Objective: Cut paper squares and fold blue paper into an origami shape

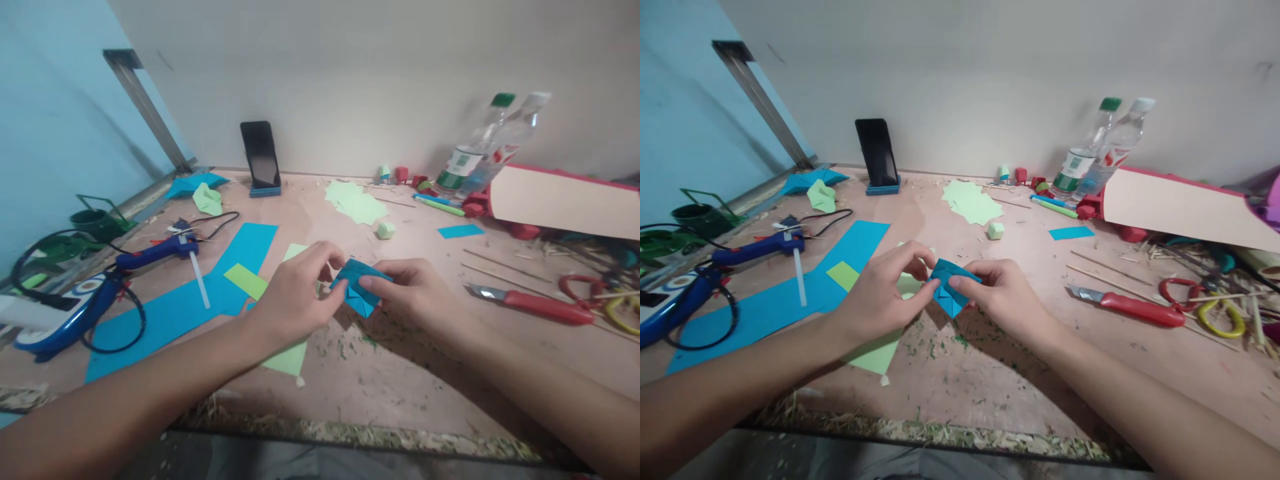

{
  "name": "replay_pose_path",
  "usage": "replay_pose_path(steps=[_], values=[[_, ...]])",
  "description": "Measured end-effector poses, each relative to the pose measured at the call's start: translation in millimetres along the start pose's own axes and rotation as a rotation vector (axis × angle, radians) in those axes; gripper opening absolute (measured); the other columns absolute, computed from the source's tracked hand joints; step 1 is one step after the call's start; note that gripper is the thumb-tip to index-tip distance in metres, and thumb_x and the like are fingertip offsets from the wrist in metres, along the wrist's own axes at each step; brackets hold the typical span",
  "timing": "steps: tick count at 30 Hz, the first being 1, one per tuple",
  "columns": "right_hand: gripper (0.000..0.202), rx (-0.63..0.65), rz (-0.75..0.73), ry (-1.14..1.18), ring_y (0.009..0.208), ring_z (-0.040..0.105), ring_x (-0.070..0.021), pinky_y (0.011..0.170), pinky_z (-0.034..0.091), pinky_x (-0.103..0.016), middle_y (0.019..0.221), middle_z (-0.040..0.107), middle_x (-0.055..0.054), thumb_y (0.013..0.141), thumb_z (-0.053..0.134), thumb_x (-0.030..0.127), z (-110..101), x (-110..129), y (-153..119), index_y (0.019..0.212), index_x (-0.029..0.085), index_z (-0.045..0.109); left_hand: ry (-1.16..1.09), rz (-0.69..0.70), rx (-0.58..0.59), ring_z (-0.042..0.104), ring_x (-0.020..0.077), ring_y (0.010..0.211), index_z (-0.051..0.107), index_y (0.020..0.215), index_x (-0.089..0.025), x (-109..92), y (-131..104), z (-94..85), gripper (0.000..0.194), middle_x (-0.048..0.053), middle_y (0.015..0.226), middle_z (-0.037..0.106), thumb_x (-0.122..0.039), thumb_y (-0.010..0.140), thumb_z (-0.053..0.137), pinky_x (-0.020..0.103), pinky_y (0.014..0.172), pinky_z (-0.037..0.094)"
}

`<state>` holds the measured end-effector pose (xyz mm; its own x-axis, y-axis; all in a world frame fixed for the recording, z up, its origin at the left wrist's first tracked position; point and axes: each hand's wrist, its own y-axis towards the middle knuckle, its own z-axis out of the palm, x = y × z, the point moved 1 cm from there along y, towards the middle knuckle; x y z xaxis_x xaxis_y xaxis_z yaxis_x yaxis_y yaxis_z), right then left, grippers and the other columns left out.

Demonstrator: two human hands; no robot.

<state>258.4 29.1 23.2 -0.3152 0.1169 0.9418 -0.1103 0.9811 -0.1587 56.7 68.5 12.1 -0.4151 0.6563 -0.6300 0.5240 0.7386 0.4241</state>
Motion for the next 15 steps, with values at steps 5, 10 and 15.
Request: replay_pose_path(steps=[5,10,15], values=[[0.033,0.002,-0.016,-0.006,0.057,0.048,-0.0116,0.053,0.032,-0.027,0.062,0.061,0.001,0.085,0.074,0.046,1.4,1.8,0.5,0.071,0.017,0.072,0.054,0.087,-0.032,0.064,0.0159,0.081,0.055,0.104,-0.022,2.5,-0.8,-0.5,0.02,0.001,0.096,0.066,-0.016,0.089,0.067,0.029,0.072,0.048],[0.036,-0.07,0.002,-0.011,0.049,0.042,-0.0105,0.048,0.027,-0.027,0.056,0.057,0.002,0.085,0.073,0.049,1.3,4.0,0.1,0.067,0.018,0.068,0.044,0.096,-0.064,0.062,0.0167,0.085,0.06,0.096,-0.021,0.3,0.3,-3.2,0.012,0.003,0.098,0.067,-0.021,0.094,0.072,0.031,0.077,0.05],[0.036,-0.09,-0.015,-0.047,0.052,0.048,-0.0127,0.049,0.031,-0.028,0.057,0.06,0.0,0.083,0.074,0.05,1.8,3.7,0.3,0.067,0.018,0.069,-0.138,-0.024,-0.003,0.064,0.0146,0.08,0.063,0.085,-0.02,-2.1,2.5,-2.3,0.012,0.001,0.092,0.069,-0.014,0.094,0.069,0.028,0.075,0.051]])
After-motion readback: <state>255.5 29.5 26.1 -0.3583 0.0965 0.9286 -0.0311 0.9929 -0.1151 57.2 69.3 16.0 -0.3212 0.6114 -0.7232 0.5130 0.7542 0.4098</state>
